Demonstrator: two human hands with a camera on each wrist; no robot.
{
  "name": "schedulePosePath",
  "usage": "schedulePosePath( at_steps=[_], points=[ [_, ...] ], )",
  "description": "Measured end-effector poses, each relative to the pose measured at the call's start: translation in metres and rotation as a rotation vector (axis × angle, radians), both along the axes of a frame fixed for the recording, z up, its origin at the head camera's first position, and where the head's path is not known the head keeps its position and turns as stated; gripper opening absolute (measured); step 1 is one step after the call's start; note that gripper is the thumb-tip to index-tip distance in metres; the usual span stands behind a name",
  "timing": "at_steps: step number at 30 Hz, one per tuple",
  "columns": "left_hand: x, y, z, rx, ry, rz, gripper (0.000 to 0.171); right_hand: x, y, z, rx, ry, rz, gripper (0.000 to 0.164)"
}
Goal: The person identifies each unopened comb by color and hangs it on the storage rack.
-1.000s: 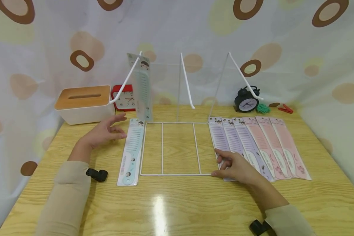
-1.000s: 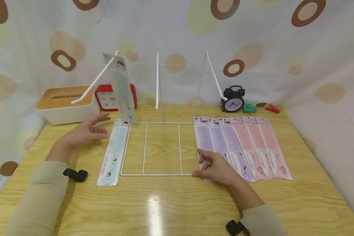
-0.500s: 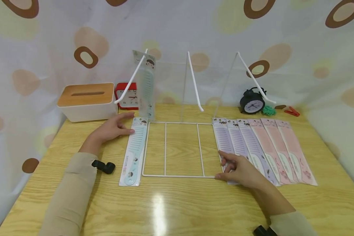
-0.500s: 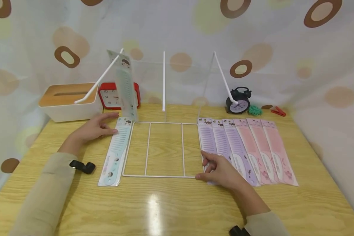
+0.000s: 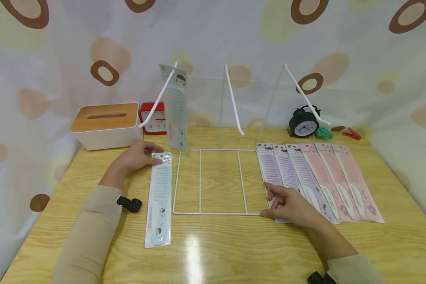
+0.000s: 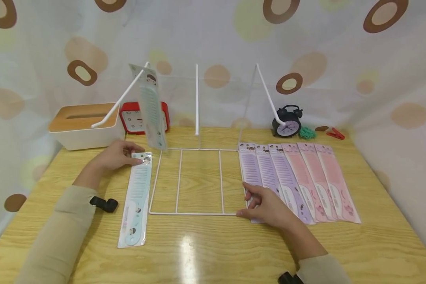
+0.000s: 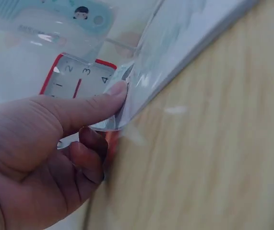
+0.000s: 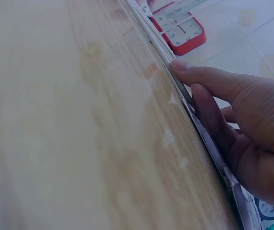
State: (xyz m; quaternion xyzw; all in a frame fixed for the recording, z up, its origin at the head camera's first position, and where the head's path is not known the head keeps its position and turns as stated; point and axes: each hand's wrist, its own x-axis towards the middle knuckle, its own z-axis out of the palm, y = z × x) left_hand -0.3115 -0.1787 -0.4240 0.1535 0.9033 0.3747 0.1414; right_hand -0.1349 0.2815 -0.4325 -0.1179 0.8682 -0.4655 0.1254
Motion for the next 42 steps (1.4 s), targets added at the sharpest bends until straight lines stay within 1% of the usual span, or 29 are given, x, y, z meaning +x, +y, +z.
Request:
schedulePosePath(
  at_steps=[3, 5, 6, 8, 11, 13, 15, 17, 18, 21, 23, 24, 26, 27, 29, 31, 34, 36, 38, 42],
  points=[
    [0.006, 0.0, 0.02, -0.068, -0.034, 0.007, 0.04, 0.0, 0.001, -0.002, 0.001, -0.003, -0.002, 0.09],
    [0.011, -0.002, 0.034, -0.069, -0.048, 0.008, 0.039, -0.001, 0.002, -0.003, 0.006, -0.013, -0.01, 0.091],
    [0.015, -0.003, 0.042, -0.051, -0.053, 0.003, 0.039, -0.001, 0.002, -0.004, 0.008, -0.018, -0.014, 0.091],
    [0.023, -0.007, 0.057, 0.02, -0.066, -0.01, 0.037, -0.003, 0.002, -0.005, 0.013, -0.026, -0.02, 0.092],
    [0.039, -0.012, 0.08, 0.165, -0.074, -0.073, 0.032, -0.003, 0.002, -0.005, 0.016, -0.027, -0.022, 0.093],
    [0.051, -0.013, 0.094, 0.258, -0.057, -0.118, 0.027, -0.003, 0.002, -0.004, 0.012, -0.022, -0.02, 0.092],
    [0.064, -0.014, 0.106, 0.345, -0.004, -0.16, 0.019, -0.002, 0.002, -0.003, 0.01, -0.017, -0.016, 0.092],
    [0.077, -0.012, 0.116, 0.461, 0.08, -0.214, 0.009, -0.002, 0.003, -0.003, 0.005, -0.014, -0.009, 0.092],
    [0.083, -0.01, 0.12, 0.529, 0.131, -0.246, 0.007, -0.002, 0.004, -0.003, 0.0, -0.02, -0.012, 0.092],
    [0.099, -0.003, 0.128, 0.738, 0.306, -0.353, 0.013, -0.002, 0.003, -0.004, -0.006, -0.03, -0.007, 0.092],
    [0.108, 0.002, 0.132, 0.847, 0.435, -0.413, 0.011, -0.002, 0.003, -0.006, -0.005, -0.035, -0.006, 0.093],
    [0.112, 0.005, 0.134, 0.898, 0.492, -0.427, 0.009, -0.002, 0.002, -0.006, -0.002, -0.037, -0.007, 0.093],
    [0.119, 0.012, 0.136, 0.982, 0.585, -0.422, 0.005, -0.002, 0.002, -0.006, 0.011, -0.03, -0.004, 0.093],
    [0.122, 0.017, 0.137, 1.019, 0.619, -0.405, 0.008, -0.002, 0.002, -0.005, 0.013, -0.03, -0.006, 0.093],
    [0.128, 0.025, 0.139, 1.084, 0.658, -0.356, 0.016, -0.002, 0.003, -0.004, 0.018, -0.026, -0.01, 0.094],
    [0.133, 0.033, 0.141, 1.126, 0.682, -0.285, 0.022, -0.001, 0.003, -0.003, 0.022, -0.012, -0.007, 0.093],
    [0.136, 0.043, 0.144, 1.169, 0.72, -0.169, 0.02, -0.001, 0.003, -0.002, 0.023, 0.0, -0.004, 0.092],
    [0.137, 0.046, 0.145, 1.202, 0.74, -0.112, 0.015, -0.001, 0.003, -0.003, 0.025, 0.005, 0.004, 0.092],
    [0.138, 0.047, 0.145, 1.223, 0.752, -0.078, 0.011, -0.002, 0.002, -0.004, 0.025, 0.003, 0.004, 0.092],
    [0.138, 0.048, 0.144, 1.218, 0.754, -0.054, 0.007, -0.002, 0.001, -0.006, 0.03, 0.008, 0.01, 0.092]
  ],
)
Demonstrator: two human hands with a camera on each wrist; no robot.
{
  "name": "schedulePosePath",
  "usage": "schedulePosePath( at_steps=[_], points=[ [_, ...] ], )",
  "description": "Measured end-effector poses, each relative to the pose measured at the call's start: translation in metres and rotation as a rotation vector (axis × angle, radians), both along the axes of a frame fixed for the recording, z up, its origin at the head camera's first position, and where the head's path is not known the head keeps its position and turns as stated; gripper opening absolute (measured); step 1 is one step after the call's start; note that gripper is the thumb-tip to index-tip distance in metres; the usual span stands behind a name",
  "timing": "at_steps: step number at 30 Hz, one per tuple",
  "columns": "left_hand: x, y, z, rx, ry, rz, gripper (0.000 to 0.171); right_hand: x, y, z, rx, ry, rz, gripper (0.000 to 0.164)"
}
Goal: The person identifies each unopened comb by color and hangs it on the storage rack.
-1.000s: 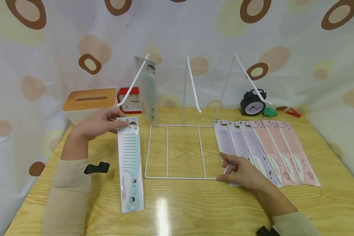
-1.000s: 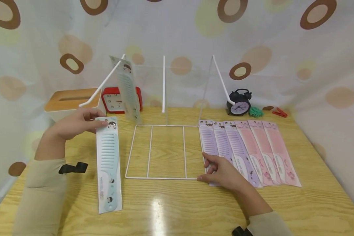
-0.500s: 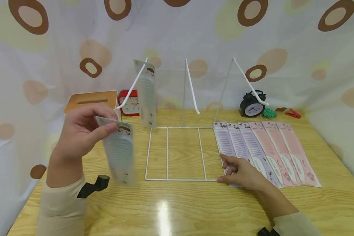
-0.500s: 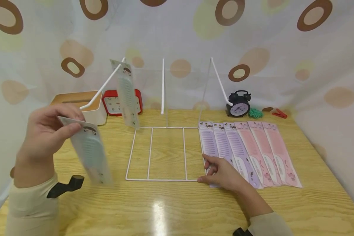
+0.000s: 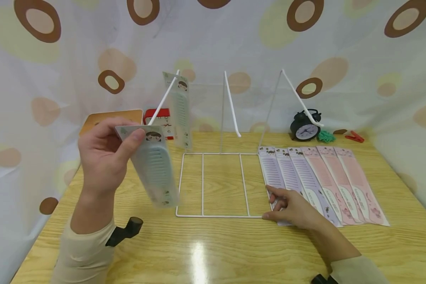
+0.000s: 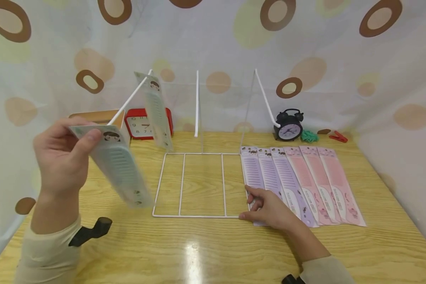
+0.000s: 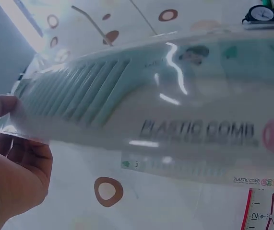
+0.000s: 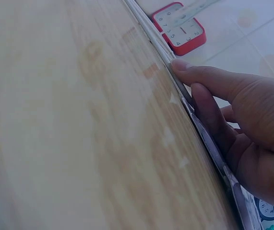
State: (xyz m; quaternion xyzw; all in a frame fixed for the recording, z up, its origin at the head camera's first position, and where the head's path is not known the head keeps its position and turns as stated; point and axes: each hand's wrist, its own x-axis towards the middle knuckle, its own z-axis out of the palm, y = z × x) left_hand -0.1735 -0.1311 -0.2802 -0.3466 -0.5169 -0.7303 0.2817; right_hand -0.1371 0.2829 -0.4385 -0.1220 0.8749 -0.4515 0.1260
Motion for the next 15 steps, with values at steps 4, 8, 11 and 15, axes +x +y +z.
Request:
schedulePosePath(
  at_steps=[4, 8, 11, 15],
  points=[
    [0.0012, 0.0031, -0.0002, 0.004, -0.021, 0.025, 0.008, -0.0003, 0.0007, -0.0007, 0.005, -0.006, -0.003, 0.092],
    [0.0041, 0.0047, 0.001, -0.027, -0.044, 0.037, 0.005, -0.0003, 0.0, -0.0002, 0.002, -0.014, -0.008, 0.093],
    [0.0051, 0.0039, 0.0018, -0.069, -0.06, 0.035, 0.008, -0.0004, -0.0003, 0.0003, 0.003, -0.015, -0.012, 0.093],
    [0.0053, 0.0001, 0.0015, -0.121, -0.099, 0.015, 0.014, -0.0006, -0.0006, 0.0006, 0.004, -0.016, -0.014, 0.093]
  ],
)
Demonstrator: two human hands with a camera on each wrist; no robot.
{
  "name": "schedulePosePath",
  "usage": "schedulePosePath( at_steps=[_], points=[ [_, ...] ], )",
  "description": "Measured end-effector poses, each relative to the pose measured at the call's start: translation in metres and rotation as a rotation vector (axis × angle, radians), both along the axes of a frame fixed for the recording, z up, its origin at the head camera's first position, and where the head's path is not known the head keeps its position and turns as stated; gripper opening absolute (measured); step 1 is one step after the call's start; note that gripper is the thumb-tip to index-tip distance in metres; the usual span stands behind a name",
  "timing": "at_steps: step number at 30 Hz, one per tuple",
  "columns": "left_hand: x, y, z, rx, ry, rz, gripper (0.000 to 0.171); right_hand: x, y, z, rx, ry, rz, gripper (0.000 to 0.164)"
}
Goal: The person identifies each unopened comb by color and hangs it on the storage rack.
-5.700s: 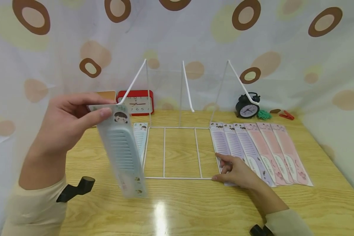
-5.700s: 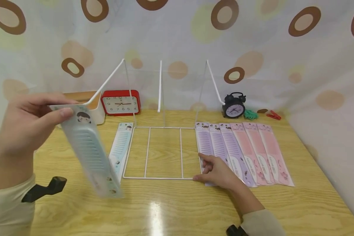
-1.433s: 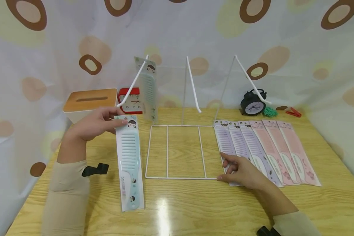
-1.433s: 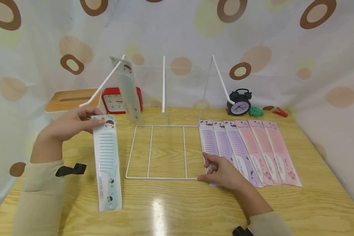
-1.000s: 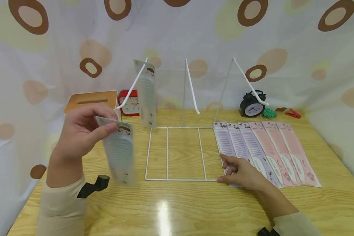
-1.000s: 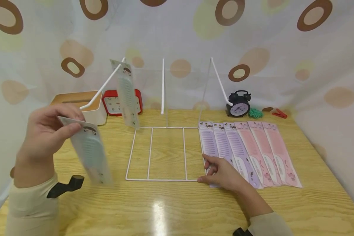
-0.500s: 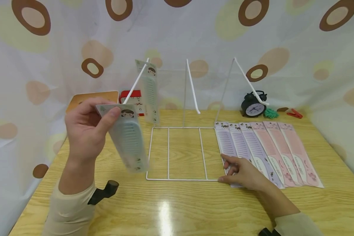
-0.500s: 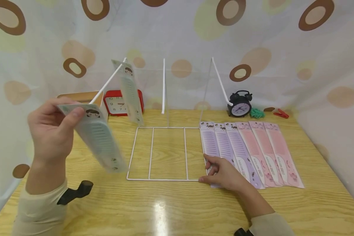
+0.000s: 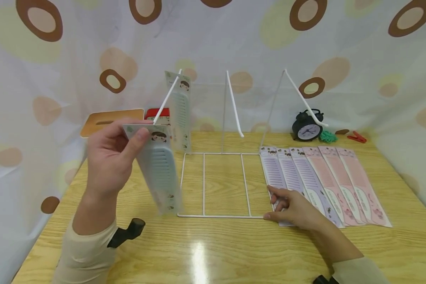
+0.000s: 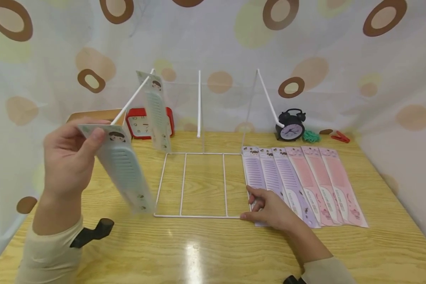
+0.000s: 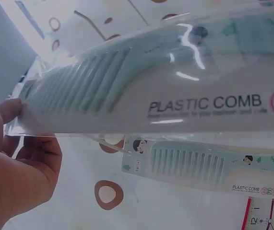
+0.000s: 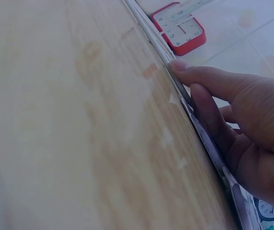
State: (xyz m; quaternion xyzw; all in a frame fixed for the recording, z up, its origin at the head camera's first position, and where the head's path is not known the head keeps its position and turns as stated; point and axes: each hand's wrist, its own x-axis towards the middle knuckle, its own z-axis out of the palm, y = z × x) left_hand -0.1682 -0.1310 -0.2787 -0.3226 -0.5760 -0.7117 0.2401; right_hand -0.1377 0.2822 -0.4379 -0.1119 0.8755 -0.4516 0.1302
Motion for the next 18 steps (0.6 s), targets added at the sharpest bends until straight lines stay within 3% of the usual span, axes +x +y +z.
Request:
schedulePosePath(
  at_steps=[6, 10, 18],
  points=[
    [-0.005, -0.001, -0.001, -0.089, -0.066, 0.033, 0.017, 0.0, 0.0, 0.001, -0.005, -0.008, -0.005, 0.093],
    [-0.013, 0.001, -0.004, -0.105, -0.153, 0.039, 0.019, -0.001, 0.001, 0.0, -0.013, -0.016, -0.003, 0.094],
    [-0.039, 0.002, -0.022, -0.151, -0.283, 0.075, 0.023, -0.001, 0.001, 0.0, -0.008, -0.008, -0.003, 0.093]
  ],
)
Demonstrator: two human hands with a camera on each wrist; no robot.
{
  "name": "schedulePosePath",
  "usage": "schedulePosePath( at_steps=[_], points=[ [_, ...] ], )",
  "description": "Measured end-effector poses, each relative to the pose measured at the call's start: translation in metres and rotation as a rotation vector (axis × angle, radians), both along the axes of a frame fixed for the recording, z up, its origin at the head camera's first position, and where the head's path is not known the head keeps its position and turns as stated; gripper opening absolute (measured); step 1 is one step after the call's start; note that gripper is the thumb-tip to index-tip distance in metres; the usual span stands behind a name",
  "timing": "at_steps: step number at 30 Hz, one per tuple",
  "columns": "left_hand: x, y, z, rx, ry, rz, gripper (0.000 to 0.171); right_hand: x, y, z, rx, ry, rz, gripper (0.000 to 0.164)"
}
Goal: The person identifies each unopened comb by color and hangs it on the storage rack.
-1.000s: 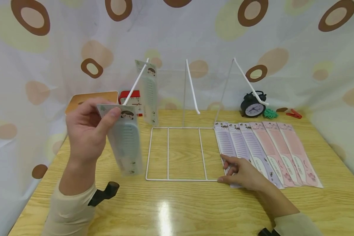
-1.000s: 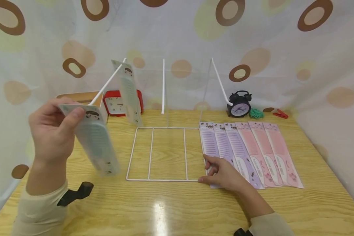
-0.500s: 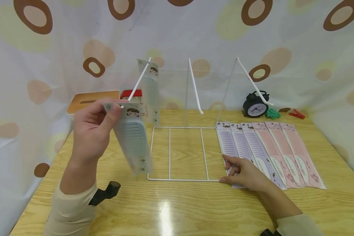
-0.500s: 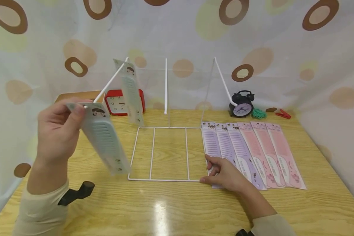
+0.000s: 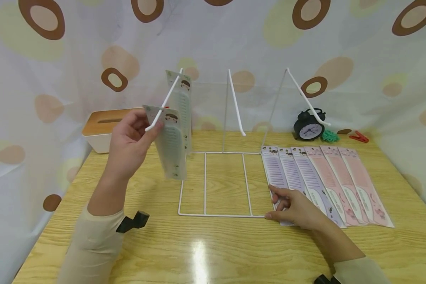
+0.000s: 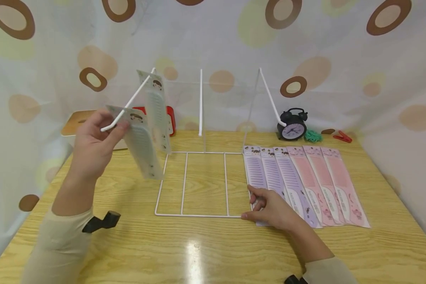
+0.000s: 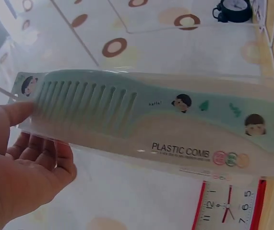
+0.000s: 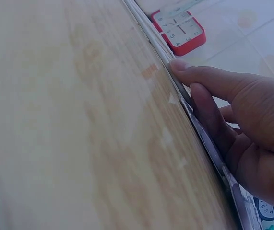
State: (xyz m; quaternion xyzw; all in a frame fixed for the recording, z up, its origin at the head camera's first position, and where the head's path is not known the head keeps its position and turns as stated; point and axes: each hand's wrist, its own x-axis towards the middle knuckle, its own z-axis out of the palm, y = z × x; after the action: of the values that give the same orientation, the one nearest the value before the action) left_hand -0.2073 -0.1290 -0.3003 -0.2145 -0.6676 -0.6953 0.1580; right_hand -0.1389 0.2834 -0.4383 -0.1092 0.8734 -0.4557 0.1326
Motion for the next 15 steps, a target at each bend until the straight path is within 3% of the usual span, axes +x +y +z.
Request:
schedulePosePath(
  at_steps=[5, 10, 15],
  points=[
    [-0.019, 0.004, -0.019, -0.08, -0.09, 0.038, 0.004, 0.0, 0.0, -0.001, 0.007, 0.004, 0.005, 0.093],
    [-0.032, 0.012, -0.036, -0.112, -0.117, 0.113, 0.015, 0.0, 0.0, -0.001, 0.001, 0.002, 0.011, 0.093],
    [-0.039, 0.017, -0.046, -0.09, -0.121, 0.132, 0.021, 0.0, 0.0, -0.001, 0.005, 0.001, 0.006, 0.093]
  ],
)
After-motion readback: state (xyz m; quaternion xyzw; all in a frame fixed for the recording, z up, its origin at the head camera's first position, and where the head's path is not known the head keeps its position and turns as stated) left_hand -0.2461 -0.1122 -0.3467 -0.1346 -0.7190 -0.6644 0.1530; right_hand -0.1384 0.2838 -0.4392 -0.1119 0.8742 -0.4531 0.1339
